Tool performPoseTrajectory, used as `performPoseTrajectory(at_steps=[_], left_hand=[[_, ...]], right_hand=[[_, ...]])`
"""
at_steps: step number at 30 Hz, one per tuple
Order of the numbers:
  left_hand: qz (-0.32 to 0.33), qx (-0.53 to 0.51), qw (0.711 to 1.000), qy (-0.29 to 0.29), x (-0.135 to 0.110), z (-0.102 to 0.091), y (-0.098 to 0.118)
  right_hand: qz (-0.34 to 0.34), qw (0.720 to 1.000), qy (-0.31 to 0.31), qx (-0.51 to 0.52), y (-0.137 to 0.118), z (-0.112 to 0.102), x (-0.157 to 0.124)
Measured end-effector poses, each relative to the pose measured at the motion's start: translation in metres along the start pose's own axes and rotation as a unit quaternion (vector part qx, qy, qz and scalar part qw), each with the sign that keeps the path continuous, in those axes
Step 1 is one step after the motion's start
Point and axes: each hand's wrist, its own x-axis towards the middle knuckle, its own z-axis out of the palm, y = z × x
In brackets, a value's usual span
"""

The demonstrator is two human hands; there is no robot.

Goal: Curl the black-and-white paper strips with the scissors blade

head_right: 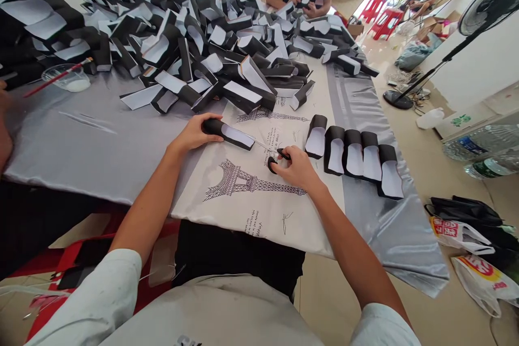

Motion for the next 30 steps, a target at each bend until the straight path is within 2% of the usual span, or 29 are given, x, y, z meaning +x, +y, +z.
performPoseTrajectory(at_steps=[8, 14, 22, 30], left_hand=[[0.002, -0.016, 1.000, 0.006, 0.001, 0.001, -0.002], [0.004, -0.017, 1.000, 0.002, 0.001, 0.001, -0.001], [0.015, -0.005, 1.000, 0.001, 0.003, 0.002, -0.007], [0.015, -0.005, 1.000, 0.001, 0.001, 0.001, -0.003]], right_hand=[[-0.032, 0.999, -0.011, -0.023, 0.006, -0.002, 0.004], [0.014, 1.000, -0.002, 0.003, 0.005, -0.002, 0.001], [-0.010, 1.000, 0.002, 0.017, -0.004, -0.001, -0.001], [-0.034, 0.999, -0.010, -0.019, 0.005, 0.000, 0.004]])
